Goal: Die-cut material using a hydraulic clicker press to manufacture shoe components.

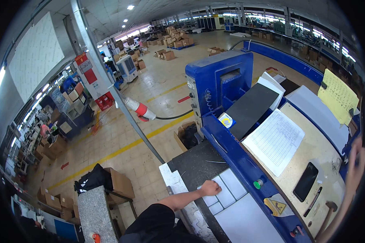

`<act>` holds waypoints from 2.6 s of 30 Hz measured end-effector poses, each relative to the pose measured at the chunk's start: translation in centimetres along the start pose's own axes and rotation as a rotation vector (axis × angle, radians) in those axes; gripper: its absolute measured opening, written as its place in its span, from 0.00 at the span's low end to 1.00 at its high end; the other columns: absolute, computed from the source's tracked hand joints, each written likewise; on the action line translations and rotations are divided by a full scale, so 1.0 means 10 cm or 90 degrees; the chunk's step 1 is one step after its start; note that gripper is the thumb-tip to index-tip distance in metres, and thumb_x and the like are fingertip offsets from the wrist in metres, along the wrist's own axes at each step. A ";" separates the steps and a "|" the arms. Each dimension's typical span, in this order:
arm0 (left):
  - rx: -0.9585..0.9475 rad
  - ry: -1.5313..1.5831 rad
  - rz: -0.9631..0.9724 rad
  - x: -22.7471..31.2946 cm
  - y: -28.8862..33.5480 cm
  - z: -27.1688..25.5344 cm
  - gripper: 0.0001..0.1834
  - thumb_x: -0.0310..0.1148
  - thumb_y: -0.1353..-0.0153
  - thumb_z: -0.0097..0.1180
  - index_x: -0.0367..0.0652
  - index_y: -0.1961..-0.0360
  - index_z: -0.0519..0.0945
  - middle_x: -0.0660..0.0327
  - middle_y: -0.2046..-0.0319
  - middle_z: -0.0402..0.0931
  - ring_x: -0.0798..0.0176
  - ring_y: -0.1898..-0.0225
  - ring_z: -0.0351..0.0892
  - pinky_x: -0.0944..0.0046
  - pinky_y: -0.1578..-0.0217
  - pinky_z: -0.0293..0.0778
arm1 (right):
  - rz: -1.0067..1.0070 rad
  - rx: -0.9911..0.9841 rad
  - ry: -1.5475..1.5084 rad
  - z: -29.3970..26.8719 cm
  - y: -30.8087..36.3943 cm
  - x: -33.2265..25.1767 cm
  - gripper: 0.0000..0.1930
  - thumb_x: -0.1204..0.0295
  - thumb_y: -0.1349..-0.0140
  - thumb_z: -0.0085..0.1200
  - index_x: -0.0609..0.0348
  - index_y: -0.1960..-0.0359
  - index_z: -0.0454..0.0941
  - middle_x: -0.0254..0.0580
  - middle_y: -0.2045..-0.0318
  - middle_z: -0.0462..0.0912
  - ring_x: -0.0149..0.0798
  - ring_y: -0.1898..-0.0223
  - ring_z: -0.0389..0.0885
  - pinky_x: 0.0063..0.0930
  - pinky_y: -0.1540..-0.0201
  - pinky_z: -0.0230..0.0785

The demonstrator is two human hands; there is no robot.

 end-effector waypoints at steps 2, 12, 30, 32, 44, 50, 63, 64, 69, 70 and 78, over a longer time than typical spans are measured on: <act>0.014 -0.001 -0.034 -0.13 0.19 -0.03 0.21 0.42 0.43 0.48 0.40 0.85 0.80 0.49 0.81 0.78 0.46 0.76 0.80 0.51 0.72 0.77 | -0.098 -0.109 -0.292 0.25 0.40 -0.92 0.05 0.77 0.41 0.51 0.63 0.65 0.77 0.40 0.68 0.74 0.37 0.63 0.74 0.24 0.55 0.66; -0.074 -0.002 0.233 -0.09 0.02 0.07 0.24 0.46 0.38 0.49 0.40 0.85 0.77 0.52 0.83 0.76 0.49 0.77 0.78 0.51 0.75 0.76 | 0.305 -0.470 -0.208 2.72 3.45 -2.87 0.19 0.63 0.52 0.65 0.63 0.64 0.76 0.52 0.62 0.74 0.55 0.56 0.72 0.44 0.50 0.65; -0.301 0.084 0.426 -0.28 0.04 0.14 0.22 0.40 0.46 0.59 0.35 0.57 0.69 0.53 0.57 0.68 0.51 0.53 0.67 0.56 0.56 0.70 | 0.247 -0.724 -0.171 3.25 3.71 -2.86 0.19 0.64 0.48 0.61 0.66 0.63 0.72 0.56 0.60 0.75 0.57 0.55 0.74 0.45 0.53 0.70; -0.294 0.112 0.413 -0.30 0.04 0.14 0.23 0.39 0.49 0.62 0.36 0.58 0.70 0.53 0.57 0.68 0.51 0.53 0.67 0.55 0.56 0.70 | 0.244 -0.710 -0.184 3.29 3.75 -2.84 0.17 0.64 0.48 0.61 0.66 0.64 0.73 0.56 0.61 0.75 0.57 0.55 0.74 0.46 0.53 0.70; -0.379 0.058 0.345 -0.23 0.01 0.15 0.22 0.43 0.55 0.67 0.34 0.67 0.80 0.50 0.58 0.73 0.44 0.49 0.70 0.53 0.49 0.69 | 0.210 -0.707 -0.179 3.35 3.83 -2.86 0.15 0.63 0.46 0.56 0.59 0.61 0.81 0.54 0.61 0.76 0.52 0.55 0.75 0.41 0.51 0.68; -0.405 0.011 0.291 -0.01 -0.07 -0.23 0.22 0.44 0.53 0.63 0.34 0.66 0.80 0.46 0.64 0.78 0.46 0.53 0.76 0.51 0.53 0.72 | 0.317 -0.691 -0.274 3.16 3.49 -2.78 0.12 0.63 0.47 0.57 0.59 0.76 0.79 0.52 0.70 0.78 0.56 0.59 0.77 0.48 0.57 0.71; -0.337 0.085 0.318 -0.14 0.05 -0.17 0.26 0.50 0.51 0.58 0.32 0.69 0.79 0.44 0.72 0.79 0.41 0.66 0.79 0.48 0.64 0.75 | 0.367 -0.546 -0.140 3.03 3.48 -3.09 0.16 0.57 0.45 0.59 0.58 0.79 0.77 0.51 0.79 0.81 0.56 0.75 0.81 0.48 0.69 0.73; -0.352 0.078 0.328 -0.12 0.08 -0.13 0.26 0.50 0.52 0.59 0.32 0.69 0.79 0.44 0.73 0.79 0.41 0.66 0.80 0.48 0.65 0.75 | 0.368 -0.551 -0.137 2.98 3.51 -3.05 0.16 0.57 0.45 0.59 0.58 0.79 0.77 0.51 0.79 0.81 0.56 0.75 0.81 0.48 0.69 0.73; -0.490 0.015 0.291 0.03 0.02 -0.36 0.25 0.50 0.53 0.59 0.35 0.69 0.79 0.46 0.72 0.79 0.43 0.66 0.80 0.49 0.65 0.75 | 0.388 -0.606 -0.149 2.97 3.70 -3.00 0.18 0.55 0.43 0.57 0.59 0.79 0.76 0.52 0.80 0.81 0.57 0.76 0.81 0.50 0.71 0.73; -0.496 0.024 0.294 -0.03 0.10 -0.29 0.25 0.50 0.53 0.59 0.35 0.69 0.79 0.46 0.72 0.79 0.43 0.66 0.80 0.49 0.65 0.75 | 0.375 -0.600 -0.152 2.97 3.76 -3.03 0.19 0.54 0.43 0.56 0.59 0.79 0.76 0.53 0.80 0.81 0.58 0.77 0.81 0.51 0.72 0.72; -0.496 0.037 0.282 -0.07 -0.16 -0.51 0.23 0.55 0.49 0.59 0.43 0.72 0.83 0.52 0.73 0.81 0.49 0.67 0.82 0.50 0.66 0.76 | 0.395 -0.593 -0.116 3.06 3.38 -3.06 0.27 0.44 0.45 0.55 0.58 0.83 0.79 0.52 0.80 0.80 0.55 0.76 0.81 0.47 0.71 0.73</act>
Point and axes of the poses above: each hand's wrist, its own y-axis away from the middle knuckle, its own z-axis out of the palm, x = y × z, the point moved 3 cm from there along -y, towards the middle knuckle
